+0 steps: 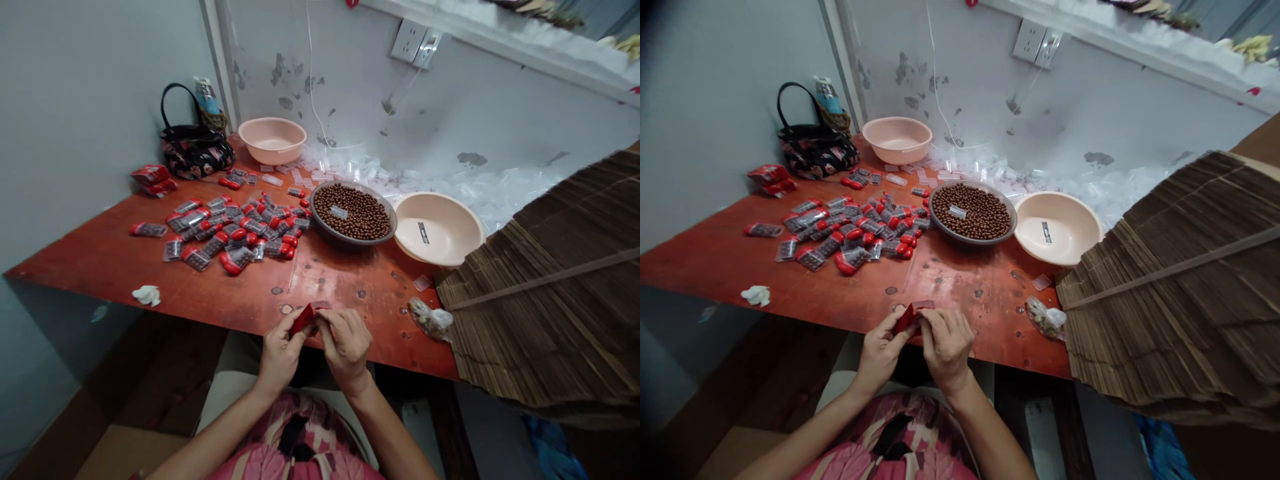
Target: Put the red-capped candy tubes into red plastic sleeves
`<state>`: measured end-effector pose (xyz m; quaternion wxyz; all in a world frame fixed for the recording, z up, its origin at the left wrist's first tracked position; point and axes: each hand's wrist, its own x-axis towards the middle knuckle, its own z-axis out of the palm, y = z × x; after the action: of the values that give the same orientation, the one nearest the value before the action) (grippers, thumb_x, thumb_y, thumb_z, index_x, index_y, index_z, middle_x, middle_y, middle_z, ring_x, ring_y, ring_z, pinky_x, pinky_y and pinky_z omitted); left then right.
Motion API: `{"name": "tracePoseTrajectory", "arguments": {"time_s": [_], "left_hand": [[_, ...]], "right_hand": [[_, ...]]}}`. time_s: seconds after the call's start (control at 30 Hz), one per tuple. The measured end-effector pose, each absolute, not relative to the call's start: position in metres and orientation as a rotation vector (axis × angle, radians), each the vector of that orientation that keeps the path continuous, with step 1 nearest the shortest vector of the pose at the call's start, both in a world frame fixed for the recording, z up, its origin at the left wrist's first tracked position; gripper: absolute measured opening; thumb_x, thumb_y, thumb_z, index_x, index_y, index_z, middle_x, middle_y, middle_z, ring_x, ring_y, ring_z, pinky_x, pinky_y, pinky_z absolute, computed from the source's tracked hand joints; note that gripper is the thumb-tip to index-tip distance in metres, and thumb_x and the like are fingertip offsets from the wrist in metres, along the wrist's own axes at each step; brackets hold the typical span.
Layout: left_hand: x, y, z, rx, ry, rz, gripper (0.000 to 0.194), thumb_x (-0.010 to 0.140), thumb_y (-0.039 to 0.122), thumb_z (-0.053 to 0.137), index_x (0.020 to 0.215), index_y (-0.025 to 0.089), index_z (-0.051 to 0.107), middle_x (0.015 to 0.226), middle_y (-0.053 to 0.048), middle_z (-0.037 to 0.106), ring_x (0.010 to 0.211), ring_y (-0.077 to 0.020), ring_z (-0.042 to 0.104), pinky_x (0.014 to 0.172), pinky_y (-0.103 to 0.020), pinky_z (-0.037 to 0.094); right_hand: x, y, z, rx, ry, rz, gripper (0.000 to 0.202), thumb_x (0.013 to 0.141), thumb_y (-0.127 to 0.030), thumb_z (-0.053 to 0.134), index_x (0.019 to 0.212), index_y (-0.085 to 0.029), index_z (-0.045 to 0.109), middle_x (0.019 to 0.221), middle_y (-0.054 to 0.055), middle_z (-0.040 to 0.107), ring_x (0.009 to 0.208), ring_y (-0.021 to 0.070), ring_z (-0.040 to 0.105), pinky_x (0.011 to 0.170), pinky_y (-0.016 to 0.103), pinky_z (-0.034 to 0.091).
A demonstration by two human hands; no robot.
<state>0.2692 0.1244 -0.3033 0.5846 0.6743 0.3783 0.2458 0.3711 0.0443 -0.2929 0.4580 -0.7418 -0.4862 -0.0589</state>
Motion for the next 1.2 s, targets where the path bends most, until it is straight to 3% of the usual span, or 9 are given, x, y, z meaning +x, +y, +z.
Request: {"name": "tracePoseTrajectory", "arguments": {"time_s": [0.2, 0.3, 0.53, 0.73, 0.87, 1.0, 1.2], "left_hand": [[0.263, 0.126, -0.306, 1.734, 0.918, 0.584, 0.031, 0.077, 0.024, 0.050, 0.106, 0.017, 0.058, 0.091, -0.003, 0.067, 0.079, -0.0176, 0.062, 0.074, -0.026, 0.046], [0.259, 0.128, -0.306, 1.855, 0.905, 0.619, 0.033, 0.076, 0.019, 0.047, 0.107, 0.022, 0.059, 0.098, -0.002, 0.066, 0.087, -0.0185, 0.061, 0.079, -0.026, 0.044], [0.260, 0.129, -0.310, 1.640, 0.887, 0.534, 0.031, 0.075, 0.024, 0.050, 0.104, 0.019, 0.061, 0.088, -0.002, 0.068, 0.078, -0.0182, 0.062, 0.072, -0.026, 0.047], [0.264, 0.133, -0.312, 1.447, 0.907, 0.555, 0.035, 0.072, 0.026, 0.056, 0.105, 0.017, 0.060, 0.098, -0.003, 0.066, 0.087, -0.0186, 0.060, 0.072, -0.025, 0.047], [0.265, 0.137, -0.314, 1.380, 0.837, 0.570, 0.031, 0.071, 0.024, 0.058, 0.101, 0.017, 0.063, 0.096, -0.003, 0.066, 0.088, -0.0190, 0.059, 0.075, -0.026, 0.046], [0.265, 0.136, -0.311, 1.229, 0.798, 0.524, 0.031, 0.069, 0.024, 0.061, 0.099, 0.019, 0.063, 0.099, -0.004, 0.065, 0.087, -0.0192, 0.059, 0.078, -0.029, 0.046], [0.256, 0.144, -0.291, 0.641, 0.618, 0.423, 0.031, 0.072, 0.030, 0.059, 0.100, 0.016, 0.060, 0.091, -0.008, 0.064, 0.078, -0.0183, 0.060, 0.068, -0.030, 0.049]], "right_hand": [[0.377, 0.052, -0.282, -1.865, -1.085, 0.140, 0.008, 0.079, -0.016, 0.053, 0.080, -0.020, 0.060, 0.077, 0.003, 0.055, 0.077, 0.0162, 0.052, 0.068, 0.029, 0.043], [0.381, 0.054, -0.279, -1.833, -1.105, 0.215, 0.007, 0.078, -0.016, 0.053, 0.076, -0.019, 0.059, 0.080, 0.003, 0.053, 0.079, 0.0163, 0.051, 0.069, 0.029, 0.043], [0.379, 0.045, -0.291, -1.823, -1.385, -0.083, 0.014, 0.076, -0.009, 0.054, 0.083, -0.020, 0.059, 0.093, 0.005, 0.062, 0.085, 0.0178, 0.055, 0.075, 0.033, 0.042], [0.377, 0.043, -0.301, -1.798, -1.521, -0.211, 0.015, 0.075, -0.008, 0.055, 0.086, -0.019, 0.057, 0.096, 0.006, 0.064, 0.089, 0.0205, 0.056, 0.074, 0.034, 0.041], [0.379, 0.050, -0.294, -1.837, -1.517, 0.065, 0.012, 0.079, -0.013, 0.050, 0.089, -0.018, 0.055, 0.087, 0.006, 0.065, 0.081, 0.0176, 0.058, 0.070, 0.029, 0.043], [0.388, 0.062, -0.279, -1.927, -1.488, 0.278, 0.025, 0.078, -0.016, 0.052, 0.102, -0.019, 0.051, 0.086, 0.004, 0.064, 0.076, 0.0161, 0.060, 0.063, 0.024, 0.044], [0.399, 0.089, -0.273, -1.799, -1.757, 0.071, 0.010, 0.079, -0.013, 0.045, 0.077, -0.017, 0.054, 0.065, 0.001, 0.060, 0.056, 0.0123, 0.056, 0.050, 0.020, 0.037]]}}
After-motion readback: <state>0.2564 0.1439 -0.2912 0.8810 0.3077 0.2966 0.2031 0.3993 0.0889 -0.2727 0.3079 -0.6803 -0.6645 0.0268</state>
